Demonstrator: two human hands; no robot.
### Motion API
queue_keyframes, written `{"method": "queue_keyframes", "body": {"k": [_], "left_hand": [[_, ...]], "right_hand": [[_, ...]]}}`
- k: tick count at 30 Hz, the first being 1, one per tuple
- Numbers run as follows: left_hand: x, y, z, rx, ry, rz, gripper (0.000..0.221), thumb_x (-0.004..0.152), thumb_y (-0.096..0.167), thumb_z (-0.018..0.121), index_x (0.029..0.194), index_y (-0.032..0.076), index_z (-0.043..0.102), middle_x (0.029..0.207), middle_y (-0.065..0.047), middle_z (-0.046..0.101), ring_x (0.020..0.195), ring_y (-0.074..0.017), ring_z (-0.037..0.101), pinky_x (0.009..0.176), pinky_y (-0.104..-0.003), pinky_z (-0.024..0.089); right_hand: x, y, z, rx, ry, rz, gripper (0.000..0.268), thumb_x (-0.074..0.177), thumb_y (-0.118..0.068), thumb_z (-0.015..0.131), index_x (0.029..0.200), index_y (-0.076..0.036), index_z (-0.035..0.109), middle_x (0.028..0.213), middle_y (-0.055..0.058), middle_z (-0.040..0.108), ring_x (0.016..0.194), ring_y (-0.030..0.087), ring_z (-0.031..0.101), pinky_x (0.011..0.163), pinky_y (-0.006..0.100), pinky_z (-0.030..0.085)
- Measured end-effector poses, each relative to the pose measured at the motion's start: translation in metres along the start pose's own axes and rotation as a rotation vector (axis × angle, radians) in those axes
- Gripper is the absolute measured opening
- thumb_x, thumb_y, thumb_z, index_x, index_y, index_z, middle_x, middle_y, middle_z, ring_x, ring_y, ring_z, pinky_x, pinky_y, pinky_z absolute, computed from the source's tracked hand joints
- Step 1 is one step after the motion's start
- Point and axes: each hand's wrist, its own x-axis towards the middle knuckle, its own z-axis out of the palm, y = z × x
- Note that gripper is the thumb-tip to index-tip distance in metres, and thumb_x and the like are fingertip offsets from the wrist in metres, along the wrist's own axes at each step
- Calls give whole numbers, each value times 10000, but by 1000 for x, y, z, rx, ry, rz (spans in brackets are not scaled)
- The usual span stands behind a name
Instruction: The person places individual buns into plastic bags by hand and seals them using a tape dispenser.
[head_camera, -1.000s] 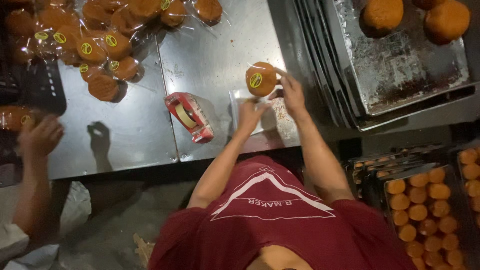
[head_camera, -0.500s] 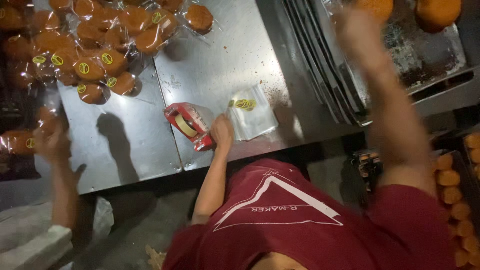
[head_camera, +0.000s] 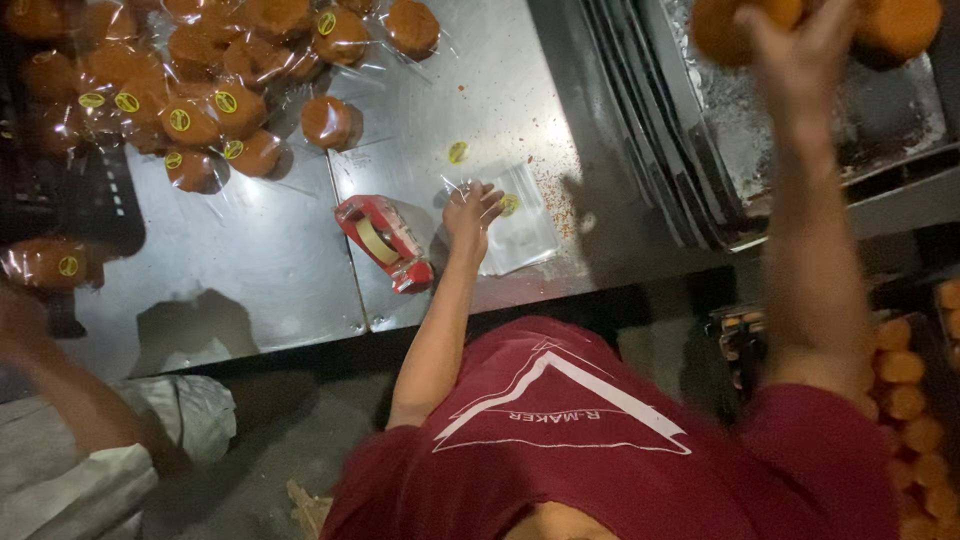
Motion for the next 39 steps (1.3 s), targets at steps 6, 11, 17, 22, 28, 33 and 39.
{"method": "queue_keyframes", "body": {"k": [6, 11, 17, 22, 28, 33, 39], "left_hand": [[-14, -2, 75, -147, 72, -1, 433, 1076, 271, 483, 1265, -99, 605, 1189, -267, 707, 1076, -342, 724, 913, -418, 619], [-27, -11, 92, 36, -76, 104, 488, 1079, 317, 458, 1243, -90, 672, 1260, -248, 705, 1160, -264, 700, 1004, -361, 551], [-39, -2, 89, 410, -60, -61, 412, 1024, 278, 601, 1188, -88, 696, 1073, -251, 749, 959, -287, 743, 901, -408, 614], [-50, 11, 90, 521, -45, 212, 434, 974, 285, 694, 1201, -81, 746, 1110, -221, 791, 975, -234, 732, 890, -322, 571], [-63, 33, 94, 682, 76, 161, 429, 951, 329, 727, 1228, 2, 735, 1157, -154, 771, 1046, -223, 730, 949, -313, 553], [-72, 32, 98, 573, -110, 225, 529, 891, 304, 781, 1261, -64, 694, 1179, -192, 747, 1090, -240, 709, 963, -336, 549], [-71, 32, 97, 494, -69, 94, 557, 842, 323, 799, 1208, -83, 689, 1081, -202, 754, 933, -254, 740, 816, -353, 606]], "right_hand": [[-105, -94, 104, 137, -411, 547, 668, 816, -186, 826, 1424, -98, 563, 1355, 160, 630, 1190, 305, 668, 979, 474, 583], [-152, -70, 160, 434, -134, 747, 591, 858, -123, 751, 1401, -13, 545, 1306, 182, 645, 1144, 273, 695, 935, 419, 650], [-165, -60, 142, 466, -534, 798, 586, 834, -129, 767, 1382, 8, 609, 1182, 167, 724, 1019, 250, 726, 831, 344, 637], [-160, -75, 147, 488, -314, 584, 527, 846, -125, 805, 1307, -17, 572, 1165, 111, 675, 1064, 201, 676, 895, 308, 581], [-166, -74, 159, 424, -278, 451, 482, 861, -104, 827, 1281, -25, 604, 1162, 127, 697, 1075, 206, 684, 937, 317, 568], [-176, -57, 173, 412, -116, 648, 530, 856, -127, 815, 1278, -42, 505, 1129, 99, 622, 1022, 204, 654, 857, 312, 594], [-195, -55, 190, 671, -16, 611, 464, 955, -79, 759, 1361, 1, 550, 1200, 111, 619, 1060, 193, 637, 873, 323, 590]]}}
